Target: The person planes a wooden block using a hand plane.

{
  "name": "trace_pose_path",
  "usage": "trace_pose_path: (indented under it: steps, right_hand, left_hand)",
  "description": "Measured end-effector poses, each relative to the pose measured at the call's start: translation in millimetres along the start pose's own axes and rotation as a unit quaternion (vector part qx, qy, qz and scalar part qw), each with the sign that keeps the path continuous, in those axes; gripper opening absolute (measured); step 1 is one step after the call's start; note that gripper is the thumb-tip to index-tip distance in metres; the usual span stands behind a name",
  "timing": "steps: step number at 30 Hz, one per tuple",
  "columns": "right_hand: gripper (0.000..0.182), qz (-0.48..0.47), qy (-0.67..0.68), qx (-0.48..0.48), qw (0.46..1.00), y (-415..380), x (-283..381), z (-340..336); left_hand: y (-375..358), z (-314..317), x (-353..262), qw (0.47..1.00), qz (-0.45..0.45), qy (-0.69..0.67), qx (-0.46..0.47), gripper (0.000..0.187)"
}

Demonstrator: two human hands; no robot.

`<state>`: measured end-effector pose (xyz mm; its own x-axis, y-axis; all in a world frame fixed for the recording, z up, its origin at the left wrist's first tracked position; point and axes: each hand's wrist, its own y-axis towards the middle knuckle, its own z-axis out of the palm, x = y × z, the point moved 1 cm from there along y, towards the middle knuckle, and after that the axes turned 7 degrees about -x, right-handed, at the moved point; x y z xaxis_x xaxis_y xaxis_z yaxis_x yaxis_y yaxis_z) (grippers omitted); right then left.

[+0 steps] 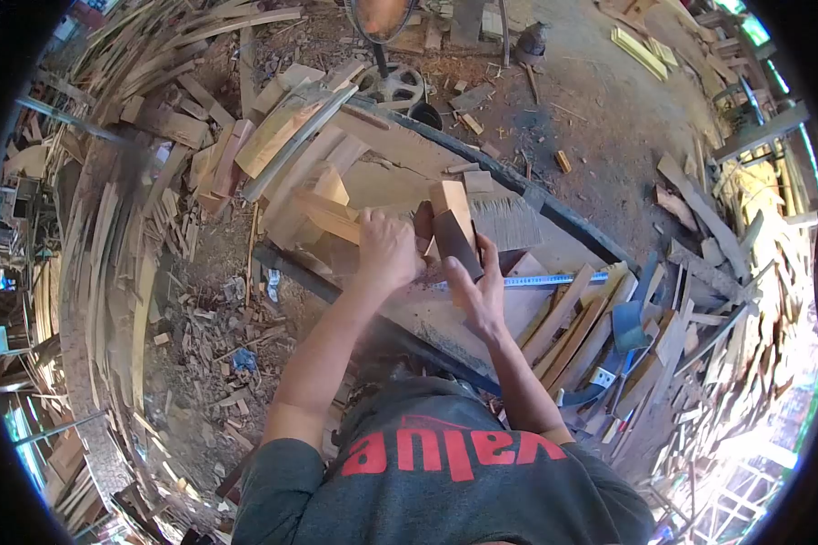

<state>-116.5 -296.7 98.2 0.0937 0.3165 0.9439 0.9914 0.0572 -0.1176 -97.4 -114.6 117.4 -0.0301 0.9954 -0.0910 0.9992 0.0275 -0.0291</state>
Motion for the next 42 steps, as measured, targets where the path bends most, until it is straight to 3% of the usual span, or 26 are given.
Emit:
trace_pose_path:
  steps: [1,3,4,9,14,16,17,19,23,25,27,31,34,37,38,39,41,42]
  right_hand:
    - [0.074,0.0,-0.004,0.003,1.0,-1,0,2]
    - [0.072,-0.029,0.024,-0.01,0.999,5,-6,9]
    - [0.068,-0.086,0.009,-0.042,0.995,15,-6,18]
    - [0.061,-0.057,-0.012,0.017,0.998,64,17,25]
    - [0.057,-0.145,-0.002,-0.013,0.989,23,-3,13]
    - [0.054,-0.034,0.078,0.007,0.996,31,6,19]
    - [0.053,-0.088,0.027,-0.007,0.996,54,7,27]
    - [0.054,-0.047,-0.034,0.025,0.998,83,16,33]
    - [0.059,-0.06,0.025,0.033,0.997,27,10,8]
    - [0.058,-0.153,-0.014,-0.008,0.988,12,7,7]
    - [0.056,-0.057,0.019,0.023,0.998,36,14,16]
    - [0.053,-0.095,-0.042,0.019,0.994,89,31,31]
    - [0.061,-0.08,0.041,0.008,0.996,27,7,15]
    - [0.063,-0.044,0.043,0.009,0.998,22,-17,-3]
    - [0.063,0.047,0.001,0.004,0.999,35,-21,-7]
    - [0.059,-0.044,-0.132,-0.085,0.987,59,-52,-4]
    - [0.064,0.091,-0.013,-0.061,0.994,68,-54,-24]
    - [0.064,0.087,-0.011,-0.068,0.994,69,-54,-27]
  left_hand:
    - [-4,8,0,1.0,-0.004,-0.004,0.0,0.04]
    - [-7,15,3,0.99,0.01,-0.044,-0.131,0.039]
    - [-5,17,5,0.99,0.006,-0.045,-0.133,0.039]
    - [-8,25,5,0.974,0.013,-0.115,-0.196,0.038]
    - [-8,18,0,0.972,0.006,-0.098,-0.215,0.035]
    - [-10,25,4,0.967,0.008,-0.114,-0.229,0.035]
    - [-12,33,5,0.968,0.003,-0.111,-0.224,0.035]
    - [-10,25,2,0.96,0.01,-0.134,-0.248,0.032]
    - [-11,28,4,0.958,0.03,-0.119,-0.261,0.032]
    - [-12,27,3,0.973,0.01,-0.106,-0.207,0.035]
    - [-10,33,6,0.973,0.006,-0.118,-0.199,0.041]
    - [-10,26,4,0.976,0.004,-0.116,-0.182,0.047]
    - [-10,31,4,0.974,0.009,-0.103,-0.203,0.049]
    - [-9,23,0,0.977,0.003,-0.106,-0.185,0.048]
    - [-9,25,0,0.977,-0.002,-0.099,-0.189,0.048]
    - [-10,23,-2,0.977,0.01,-0.1,-0.188,0.048]
    - [-9,15,-1,0.989,-0.001,-0.065,-0.134,0.053]
    - [-9,9,-2,0.99,0.006,-0.038,-0.135,0.059]
